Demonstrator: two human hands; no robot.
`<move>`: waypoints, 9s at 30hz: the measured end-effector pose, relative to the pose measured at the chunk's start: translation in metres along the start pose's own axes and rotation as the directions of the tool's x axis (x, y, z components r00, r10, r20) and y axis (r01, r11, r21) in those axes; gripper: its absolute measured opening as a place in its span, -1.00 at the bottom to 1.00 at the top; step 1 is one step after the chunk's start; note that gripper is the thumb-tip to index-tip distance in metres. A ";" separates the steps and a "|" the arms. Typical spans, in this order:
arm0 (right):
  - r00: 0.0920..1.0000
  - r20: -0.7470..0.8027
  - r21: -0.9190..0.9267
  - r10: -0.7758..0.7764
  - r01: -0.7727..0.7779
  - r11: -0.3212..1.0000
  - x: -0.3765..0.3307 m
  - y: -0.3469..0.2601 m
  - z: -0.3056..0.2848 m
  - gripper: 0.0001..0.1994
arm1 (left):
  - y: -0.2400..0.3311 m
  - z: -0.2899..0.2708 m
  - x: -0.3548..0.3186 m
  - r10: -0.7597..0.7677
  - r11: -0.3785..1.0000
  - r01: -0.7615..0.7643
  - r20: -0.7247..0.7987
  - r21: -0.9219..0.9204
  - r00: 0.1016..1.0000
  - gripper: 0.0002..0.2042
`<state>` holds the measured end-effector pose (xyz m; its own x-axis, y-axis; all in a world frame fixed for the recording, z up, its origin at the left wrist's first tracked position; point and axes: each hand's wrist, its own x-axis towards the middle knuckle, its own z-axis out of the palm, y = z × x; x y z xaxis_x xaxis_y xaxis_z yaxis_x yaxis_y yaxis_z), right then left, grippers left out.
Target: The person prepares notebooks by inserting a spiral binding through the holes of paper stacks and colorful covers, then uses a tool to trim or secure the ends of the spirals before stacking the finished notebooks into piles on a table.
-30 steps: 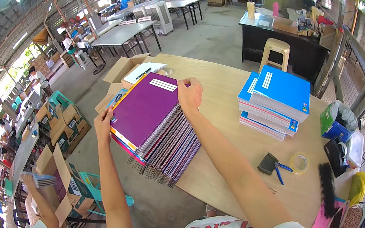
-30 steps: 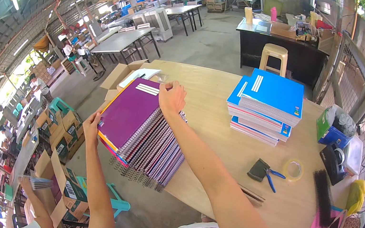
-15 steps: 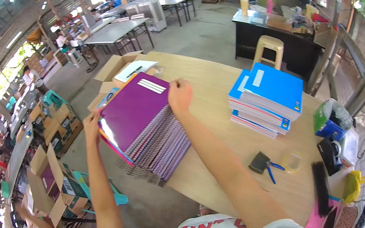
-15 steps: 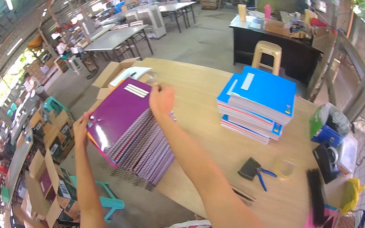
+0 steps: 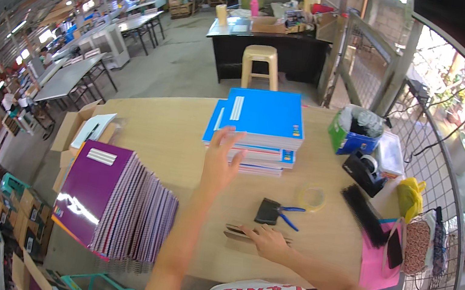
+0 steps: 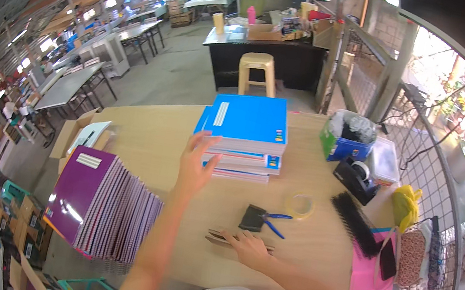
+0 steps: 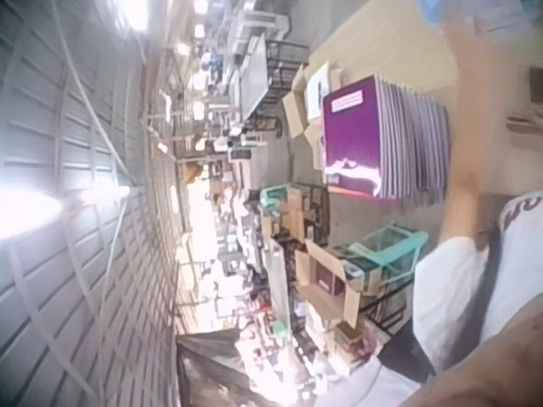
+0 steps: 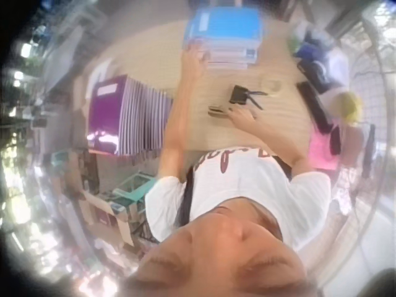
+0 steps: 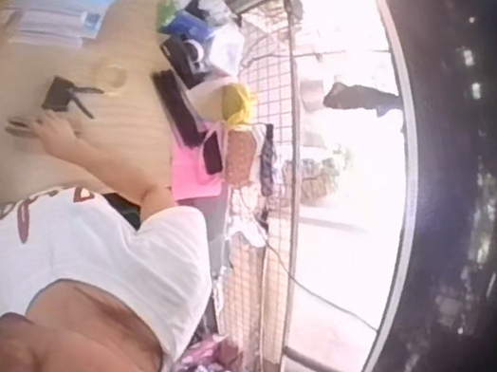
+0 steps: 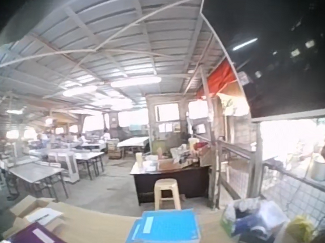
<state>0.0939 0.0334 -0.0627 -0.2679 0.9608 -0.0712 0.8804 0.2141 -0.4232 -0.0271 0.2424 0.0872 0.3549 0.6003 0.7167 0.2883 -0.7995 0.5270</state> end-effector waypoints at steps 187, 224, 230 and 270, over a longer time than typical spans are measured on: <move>0.913 0.221 0.862 0.343 -0.348 0.369 0.038 0.180 -0.049 -0.37 | 0.140 0.075 -0.183 0.076 0.989 -0.120 0.400 0.085 0.913 -0.86; 0.985 0.100 0.623 -0.142 0.049 0.781 -0.051 0.103 -0.119 -0.48 | 0.109 0.067 -0.175 0.075 0.996 -0.059 0.246 -0.070 0.967 -0.24; 0.984 0.051 0.585 -0.172 0.110 0.804 -0.048 0.101 -0.109 -0.47 | 0.085 0.027 -0.176 -0.102 0.953 0.003 0.314 0.302 0.944 -0.56; 0.989 -0.034 0.368 -0.141 0.143 0.919 0.022 0.056 -0.105 -0.47 | 0.021 0.001 -0.194 -0.190 0.972 0.176 0.081 0.158 0.978 -0.43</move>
<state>0.1789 0.0852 0.0067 -0.3757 0.9265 0.0196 0.6265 0.2696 -0.7313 -0.0887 0.1096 -0.0415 0.3648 0.7409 0.5639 0.4829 -0.6684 0.5658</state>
